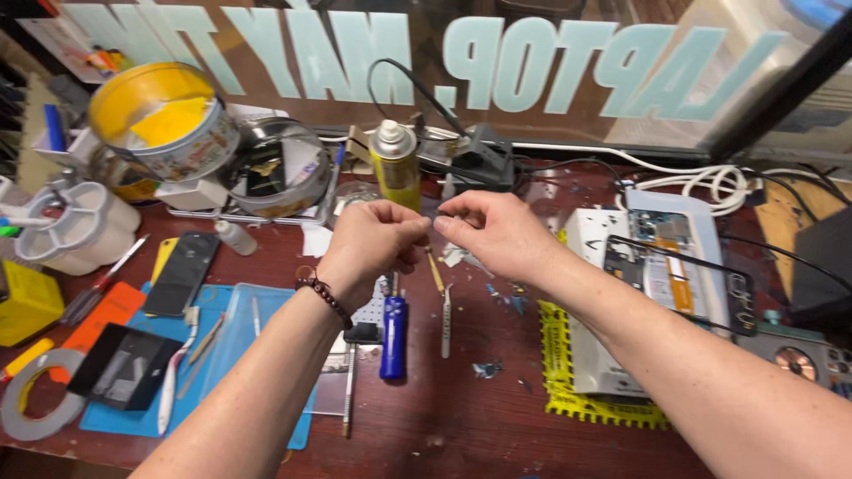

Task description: The person uses tweezers to peel a yellow sticker from a small electronic component, then retrieves a tube of flux and applies it to the component. The person then uses a soldering iron to heat the component and repositions it on the workbench.

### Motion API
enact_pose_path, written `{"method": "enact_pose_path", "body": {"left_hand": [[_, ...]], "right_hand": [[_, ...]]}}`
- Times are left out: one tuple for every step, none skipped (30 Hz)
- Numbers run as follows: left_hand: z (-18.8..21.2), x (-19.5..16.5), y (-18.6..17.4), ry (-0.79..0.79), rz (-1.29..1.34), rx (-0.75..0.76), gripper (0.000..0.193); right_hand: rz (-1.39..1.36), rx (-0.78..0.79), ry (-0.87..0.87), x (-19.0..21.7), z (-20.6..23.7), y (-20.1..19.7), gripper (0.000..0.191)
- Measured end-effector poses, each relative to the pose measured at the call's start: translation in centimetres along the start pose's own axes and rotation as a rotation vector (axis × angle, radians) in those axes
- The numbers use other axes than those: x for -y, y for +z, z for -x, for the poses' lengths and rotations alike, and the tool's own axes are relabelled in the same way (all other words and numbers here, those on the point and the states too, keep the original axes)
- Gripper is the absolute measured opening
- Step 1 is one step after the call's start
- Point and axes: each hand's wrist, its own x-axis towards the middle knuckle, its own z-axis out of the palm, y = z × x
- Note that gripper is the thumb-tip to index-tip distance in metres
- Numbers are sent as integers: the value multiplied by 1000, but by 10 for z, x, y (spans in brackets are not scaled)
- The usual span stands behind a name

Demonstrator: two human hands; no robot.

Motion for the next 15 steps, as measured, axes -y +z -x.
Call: {"method": "enact_pose_path", "body": {"left_hand": [[0,5,-18,-19,1,9,16],[-2,9,-33,-24,13,17,19],[-2,13,-45,-32,26,29,23],[-2,17,-54,-36,41,40,26],[-3,19,-60,-27,51,70,25],[-5,20,-64,-18,59,96,24],[-5,21,-68,-11,66,120,23],[-3,22,-71,-33,88,109,21],[-2,22,-72,-53,107,101,20],[-1,22,-73,-73,126,93,19],[2,21,-75,-72,104,75,12],[4,22,-79,-66,75,61,7],[4,21,-83,-50,46,48,9],[3,19,-88,5,-27,7,12],[2,20,-94,44,-105,-24,15]], "right_hand": [[-60,22,-17,5,-8,19,33],[-118,45,-25,10,-16,35,32],[-108,49,-31,14,-23,49,32],[-96,53,-40,16,-29,60,32],[-82,57,-54,18,-34,67,33],[-66,72,-29,18,-37,70,33],[-52,89,-6,18,-39,73,34],[-39,105,19,18,-41,75,35],[-80,120,43,19,-44,77,34],[-122,136,69,21,-47,78,34],[-167,158,100,23,-49,79,33],[-173,160,101,25,-49,82,33],[-173,156,93,28,-52,84,33],[-170,160,93,34,-54,84,33],[-262,170,160,38,-54,86,33]]}}
